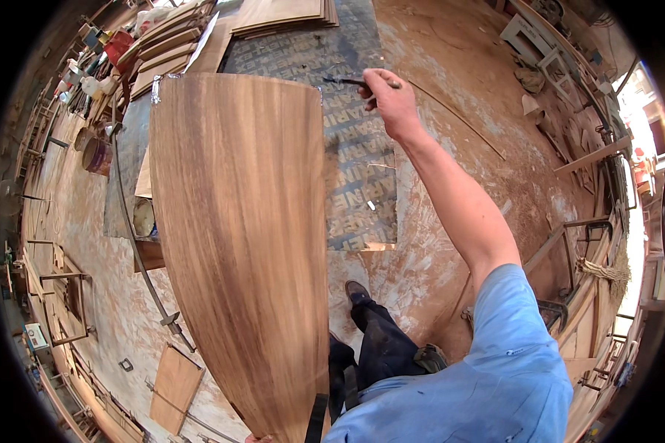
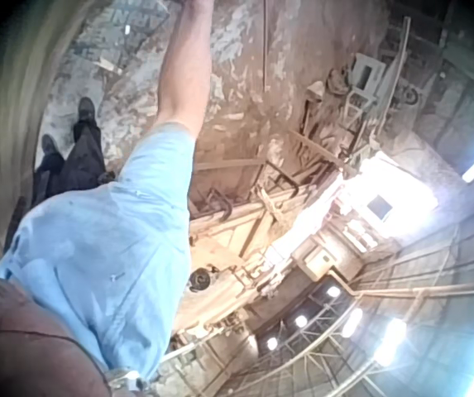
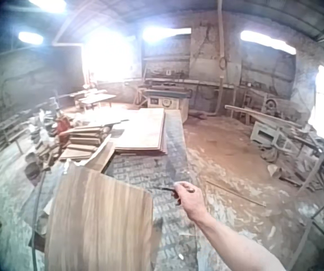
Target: The person uses a hammer to drive nails into a wooden board clamped to a workbench. They then move to a different area to scrape a long wooden strip with a chisel. Finally, they use a chisel to clean the edges of a large wooden panel.
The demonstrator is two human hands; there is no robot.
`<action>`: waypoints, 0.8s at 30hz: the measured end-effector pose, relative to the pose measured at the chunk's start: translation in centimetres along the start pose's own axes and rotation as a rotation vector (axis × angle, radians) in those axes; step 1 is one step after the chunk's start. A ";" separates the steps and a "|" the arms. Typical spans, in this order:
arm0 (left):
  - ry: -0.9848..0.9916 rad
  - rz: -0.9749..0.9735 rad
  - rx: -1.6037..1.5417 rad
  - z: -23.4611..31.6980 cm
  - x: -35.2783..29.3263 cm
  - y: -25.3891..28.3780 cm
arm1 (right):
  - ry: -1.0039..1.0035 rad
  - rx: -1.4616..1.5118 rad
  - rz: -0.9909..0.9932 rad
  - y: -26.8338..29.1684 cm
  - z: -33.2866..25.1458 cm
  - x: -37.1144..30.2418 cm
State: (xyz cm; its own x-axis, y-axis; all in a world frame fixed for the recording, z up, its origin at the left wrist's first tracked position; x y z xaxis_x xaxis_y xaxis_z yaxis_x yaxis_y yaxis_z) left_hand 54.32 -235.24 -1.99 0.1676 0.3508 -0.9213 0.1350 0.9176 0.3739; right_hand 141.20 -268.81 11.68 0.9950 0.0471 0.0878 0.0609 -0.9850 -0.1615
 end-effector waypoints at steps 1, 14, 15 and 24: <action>0.004 -0.007 -0.034 0.2 -0.3 -0.1 | -0.003 0.047 0.013 -0.4 -0.4 0.4; -0.024 0.020 0.186 -1.9 0.6 -0.9 | -0.096 -0.142 -0.069 -2.1 0.2 1.4; -0.027 0.025 0.203 -2.3 0.7 -1.0 | -0.117 -0.171 -0.102 -2.3 0.4 1.3; 0.292 0.134 0.294 -3.9 -3.0 -1.3 | -0.060 -0.085 0.089 4.1 -6.1 3.4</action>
State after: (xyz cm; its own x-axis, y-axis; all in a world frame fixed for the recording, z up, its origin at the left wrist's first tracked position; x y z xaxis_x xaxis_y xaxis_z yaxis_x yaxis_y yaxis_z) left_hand 49.86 -236.76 -0.15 -0.0747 0.5403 -0.8382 0.4102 0.7828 0.4680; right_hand 144.36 -273.66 17.36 0.9993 -0.0336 0.0171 -0.0321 -0.9961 -0.0820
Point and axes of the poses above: each hand's wrist, its own x-axis towards the middle knuckle, its own y-axis out of the back of the hand, z = x × y, the point moved 10 cm from there along x, towards the middle knuckle, and after that the axes turned 2 degrees about y, right-handed, at the moved point
